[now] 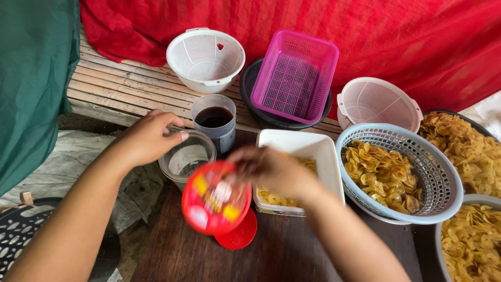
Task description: The person transfers fried banana chips from a large bowl into a white plastic container. They then open a jar of dark liquid, scoop some with a green spoon, and pour it over the chips. The person shakes the container to mix the contents and then pours the coated chips into a blue colander.
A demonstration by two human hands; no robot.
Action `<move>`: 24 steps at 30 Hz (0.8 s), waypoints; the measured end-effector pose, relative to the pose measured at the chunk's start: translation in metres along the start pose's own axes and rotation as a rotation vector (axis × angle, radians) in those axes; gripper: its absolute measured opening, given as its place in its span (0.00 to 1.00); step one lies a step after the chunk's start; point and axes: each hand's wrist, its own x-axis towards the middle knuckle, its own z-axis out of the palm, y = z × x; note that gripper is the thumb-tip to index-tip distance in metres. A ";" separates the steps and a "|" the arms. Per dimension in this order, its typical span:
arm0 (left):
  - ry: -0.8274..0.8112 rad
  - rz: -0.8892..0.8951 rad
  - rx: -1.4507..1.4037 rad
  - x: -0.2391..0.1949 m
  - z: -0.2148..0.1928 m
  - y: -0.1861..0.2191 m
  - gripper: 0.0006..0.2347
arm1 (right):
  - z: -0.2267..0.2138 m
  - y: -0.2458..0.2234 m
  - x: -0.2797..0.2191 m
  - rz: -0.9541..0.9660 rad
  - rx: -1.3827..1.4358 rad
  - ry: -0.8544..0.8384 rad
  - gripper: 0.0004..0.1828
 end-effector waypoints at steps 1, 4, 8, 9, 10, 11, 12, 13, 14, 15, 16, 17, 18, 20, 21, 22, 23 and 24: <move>0.084 0.033 0.067 -0.008 0.002 0.004 0.14 | 0.023 0.008 -0.005 -0.046 -0.192 -0.021 0.19; 0.198 0.121 0.230 -0.026 0.002 0.023 0.13 | 0.082 0.036 -0.011 0.021 -0.466 -0.070 0.22; -0.128 0.131 0.463 -0.027 0.013 0.046 0.13 | 0.111 0.073 -0.003 0.115 -0.593 -0.097 0.21; -0.235 0.125 0.555 -0.022 0.017 0.048 0.16 | 0.114 0.080 -0.003 0.129 -0.618 -0.092 0.21; -0.337 0.078 0.606 -0.015 0.021 0.050 0.20 | 0.115 0.086 -0.001 0.140 -0.647 -0.083 0.21; -0.440 0.030 0.656 -0.007 0.025 0.051 0.24 | 0.116 0.091 0.000 0.151 -0.676 -0.074 0.21; -0.546 -0.017 0.704 -0.001 0.029 0.051 0.28 | 0.116 0.095 -0.001 0.170 -0.678 -0.069 0.21; -0.541 -0.004 0.687 0.003 0.032 0.050 0.29 | 0.116 0.097 -0.001 0.189 -0.680 -0.063 0.20; -0.534 0.007 0.669 0.006 0.035 0.048 0.29 | 0.117 0.098 -0.003 0.207 -0.684 -0.059 0.20; -0.527 0.018 0.652 0.007 0.036 0.047 0.29 | 0.117 0.098 -0.003 0.204 -0.710 -0.064 0.19; -0.578 -0.039 0.634 0.008 0.037 0.047 0.29 | 0.117 0.097 -0.005 0.207 -0.730 -0.067 0.19; -0.630 -0.096 0.616 0.009 0.038 0.047 0.29 | 0.116 0.095 -0.007 0.210 -0.750 -0.071 0.19; -0.677 -0.154 0.599 0.010 0.037 0.048 0.28 | 0.115 0.091 -0.008 0.200 -0.780 -0.068 0.19; -0.682 -0.159 0.586 0.010 0.035 0.049 0.29 | 0.114 0.084 -0.011 0.184 -0.839 -0.065 0.21; -0.686 -0.163 0.578 0.010 0.034 0.050 0.29 | 0.115 0.081 -0.014 0.207 -0.869 -0.075 0.25; -0.698 -0.160 0.567 0.009 0.033 0.050 0.29 | 0.116 0.078 -0.017 0.227 -0.899 -0.088 0.29; -0.710 -0.157 0.556 0.008 0.032 0.049 0.29 | 0.119 0.075 -0.019 0.248 -0.930 -0.100 0.33; -0.719 -0.152 0.545 0.008 0.031 0.050 0.29 | 0.119 0.073 -0.021 0.306 -0.936 -0.134 0.37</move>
